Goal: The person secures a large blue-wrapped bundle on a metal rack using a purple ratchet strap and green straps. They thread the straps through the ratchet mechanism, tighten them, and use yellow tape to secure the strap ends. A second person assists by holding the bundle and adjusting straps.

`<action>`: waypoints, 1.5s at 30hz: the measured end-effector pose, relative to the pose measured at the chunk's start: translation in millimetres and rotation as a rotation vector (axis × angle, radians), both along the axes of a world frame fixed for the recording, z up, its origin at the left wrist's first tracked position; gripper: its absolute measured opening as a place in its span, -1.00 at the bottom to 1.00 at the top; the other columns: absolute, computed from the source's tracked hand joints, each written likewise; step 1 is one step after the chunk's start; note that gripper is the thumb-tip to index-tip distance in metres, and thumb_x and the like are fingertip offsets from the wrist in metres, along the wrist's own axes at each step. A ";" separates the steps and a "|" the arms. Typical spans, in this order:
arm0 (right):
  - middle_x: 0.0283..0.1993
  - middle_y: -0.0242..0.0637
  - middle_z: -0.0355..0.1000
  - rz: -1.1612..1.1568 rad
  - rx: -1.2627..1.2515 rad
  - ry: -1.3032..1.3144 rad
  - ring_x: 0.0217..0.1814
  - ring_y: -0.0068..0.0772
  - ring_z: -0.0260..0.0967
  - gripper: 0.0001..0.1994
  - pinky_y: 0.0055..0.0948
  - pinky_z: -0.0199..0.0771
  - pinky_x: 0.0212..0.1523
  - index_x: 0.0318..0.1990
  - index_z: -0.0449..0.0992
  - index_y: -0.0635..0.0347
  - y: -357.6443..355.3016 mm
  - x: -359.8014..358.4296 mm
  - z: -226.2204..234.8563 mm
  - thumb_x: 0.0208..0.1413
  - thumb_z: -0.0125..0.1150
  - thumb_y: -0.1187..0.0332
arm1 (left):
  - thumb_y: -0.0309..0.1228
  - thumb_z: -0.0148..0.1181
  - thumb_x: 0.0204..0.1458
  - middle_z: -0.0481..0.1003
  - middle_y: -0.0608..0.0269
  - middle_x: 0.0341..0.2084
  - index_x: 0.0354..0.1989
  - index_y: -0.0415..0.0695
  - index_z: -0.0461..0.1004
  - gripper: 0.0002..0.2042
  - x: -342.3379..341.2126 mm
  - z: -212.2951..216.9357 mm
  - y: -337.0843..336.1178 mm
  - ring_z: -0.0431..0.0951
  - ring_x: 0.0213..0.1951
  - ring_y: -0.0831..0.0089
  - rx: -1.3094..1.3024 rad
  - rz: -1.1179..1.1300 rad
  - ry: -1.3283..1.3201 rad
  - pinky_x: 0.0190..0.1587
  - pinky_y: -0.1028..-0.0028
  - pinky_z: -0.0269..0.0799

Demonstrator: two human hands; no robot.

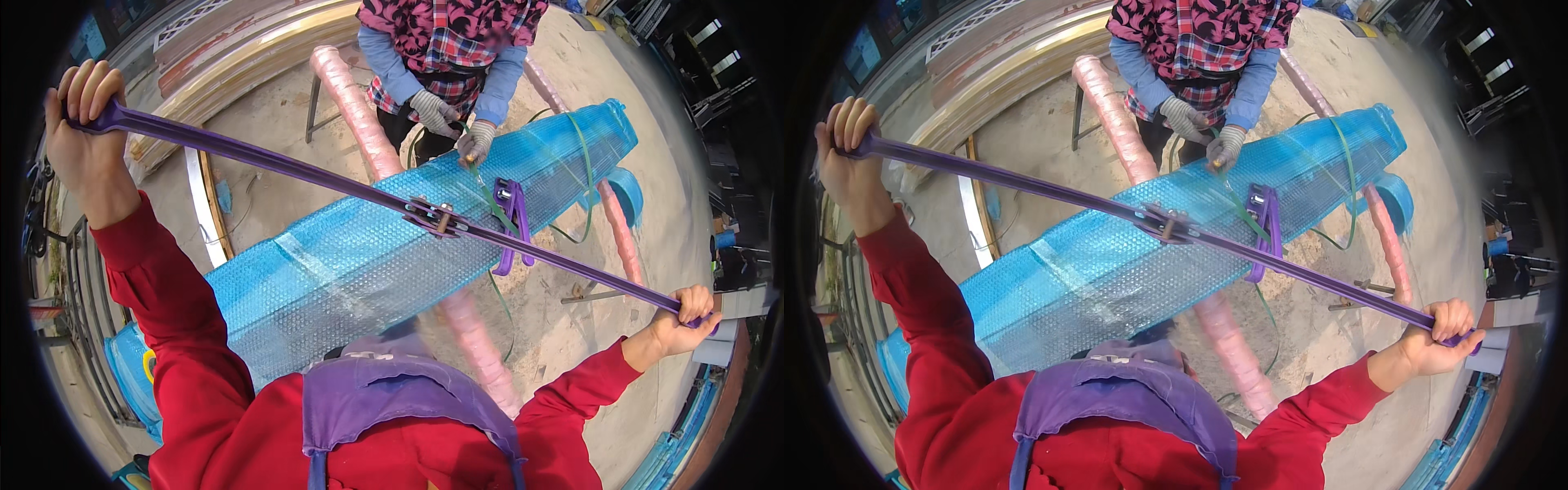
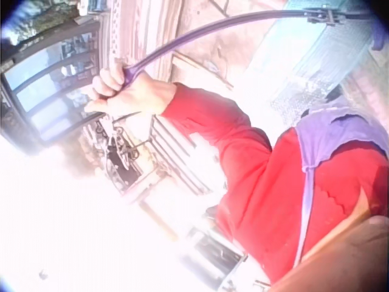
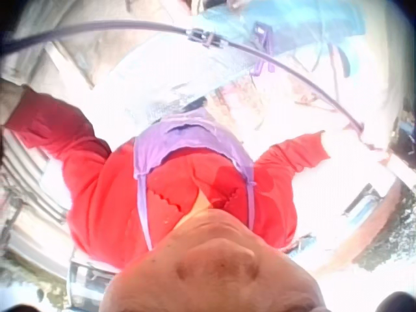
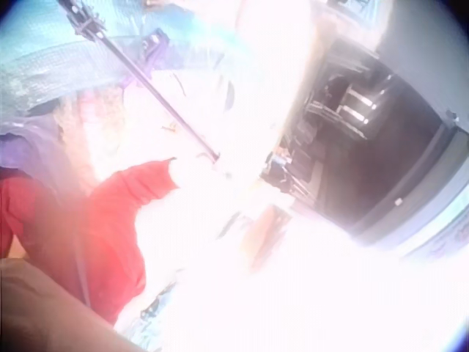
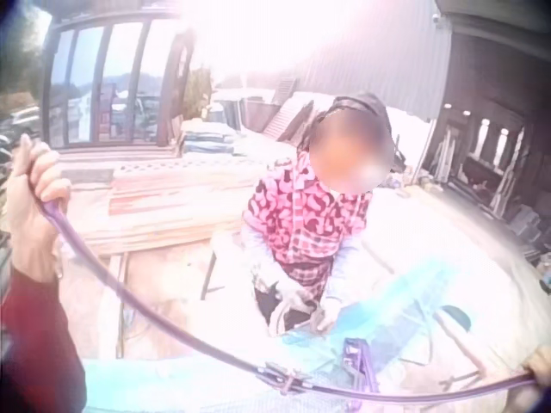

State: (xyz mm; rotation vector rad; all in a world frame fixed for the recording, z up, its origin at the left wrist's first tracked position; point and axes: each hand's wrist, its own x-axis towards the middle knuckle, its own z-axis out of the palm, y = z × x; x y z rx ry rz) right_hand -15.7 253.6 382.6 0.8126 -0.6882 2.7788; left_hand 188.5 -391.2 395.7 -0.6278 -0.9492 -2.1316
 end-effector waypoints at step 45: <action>-0.53 -0.09 0.43 0.706 1.290 1.547 -0.44 0.07 0.42 -0.83 -0.09 0.36 -0.44 -0.40 0.40 0.19 -332.8 160.9 -136.9 -0.20 0.21 0.41 | -0.53 0.23 -0.05 0.35 0.07 -0.09 -0.31 -0.13 0.30 -0.80 106.1 -271.4 370.4 0.36 -0.02 0.29 -0.426 0.656 -0.676 0.07 0.34 0.23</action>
